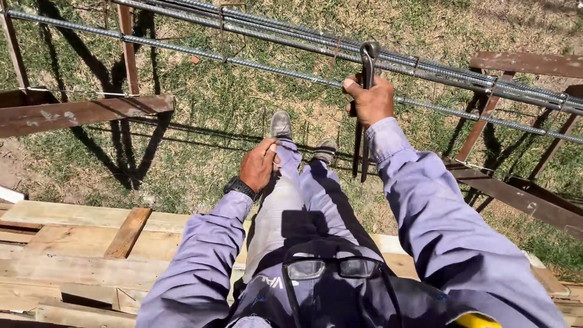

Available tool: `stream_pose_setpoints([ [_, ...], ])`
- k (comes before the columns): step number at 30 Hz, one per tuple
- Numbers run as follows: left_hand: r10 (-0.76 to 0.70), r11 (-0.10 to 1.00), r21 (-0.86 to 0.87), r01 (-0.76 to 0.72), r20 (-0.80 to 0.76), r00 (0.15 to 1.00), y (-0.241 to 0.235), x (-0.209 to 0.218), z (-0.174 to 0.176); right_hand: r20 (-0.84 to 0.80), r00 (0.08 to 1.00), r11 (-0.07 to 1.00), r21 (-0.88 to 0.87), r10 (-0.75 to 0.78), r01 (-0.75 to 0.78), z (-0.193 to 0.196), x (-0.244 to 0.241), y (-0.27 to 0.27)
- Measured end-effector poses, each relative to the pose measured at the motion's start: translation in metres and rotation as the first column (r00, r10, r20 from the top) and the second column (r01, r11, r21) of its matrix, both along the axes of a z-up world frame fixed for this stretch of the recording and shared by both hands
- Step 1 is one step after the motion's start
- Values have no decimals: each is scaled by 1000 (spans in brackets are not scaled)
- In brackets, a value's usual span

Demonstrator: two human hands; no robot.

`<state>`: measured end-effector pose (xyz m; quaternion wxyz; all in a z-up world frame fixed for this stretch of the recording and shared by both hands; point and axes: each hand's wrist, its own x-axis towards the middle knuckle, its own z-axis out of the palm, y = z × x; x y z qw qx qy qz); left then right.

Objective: The person ties rebar rods together using wire and a rebar tying tool. They wrap the wire around the intersecting rods and twist it to secure the connection, repeating this process along the length of the rebar structure.

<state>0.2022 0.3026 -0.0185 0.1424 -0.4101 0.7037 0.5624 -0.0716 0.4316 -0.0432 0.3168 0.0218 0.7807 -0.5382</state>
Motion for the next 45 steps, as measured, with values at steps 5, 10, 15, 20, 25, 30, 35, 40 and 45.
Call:
stream_pose_setpoints([
  [5,-138,943,-329,58,-226,964,-15,11,-86,24,983,906,384,181,-176,22,-23,-49],
  [10,-195,929,-324,178,-22,980,-26,-7,-104,25,945,847,438,325,-303,19,-21,-57],
  [15,-164,958,-269,99,-228,960,-34,-38,-105,114,977,939,278,179,-204,32,-17,-60],
  [20,-212,913,-402,66,-331,919,-26,-71,-111,-13,976,970,112,219,-217,11,-11,-60],
  [25,-208,935,-352,51,-425,881,-24,-94,-86,-57,973,970,115,223,-215,16,-2,-66],
  [30,-206,950,-296,99,-358,911,-26,-110,-70,-176,941,944,217,289,-249,9,-1,-68],
  [35,-224,951,-280,129,-345,912,-24,-123,-72,-89,982,980,124,164,-153,11,4,-73],
  [40,-179,972,-210,101,-394,902,-22,-130,-73,-149,970,971,170,193,-167,13,6,-72],
  [45,-100,978,-209,0,-465,880,-20,-137,-67,-135,978,986,73,159,-151,5,7,-68],
])
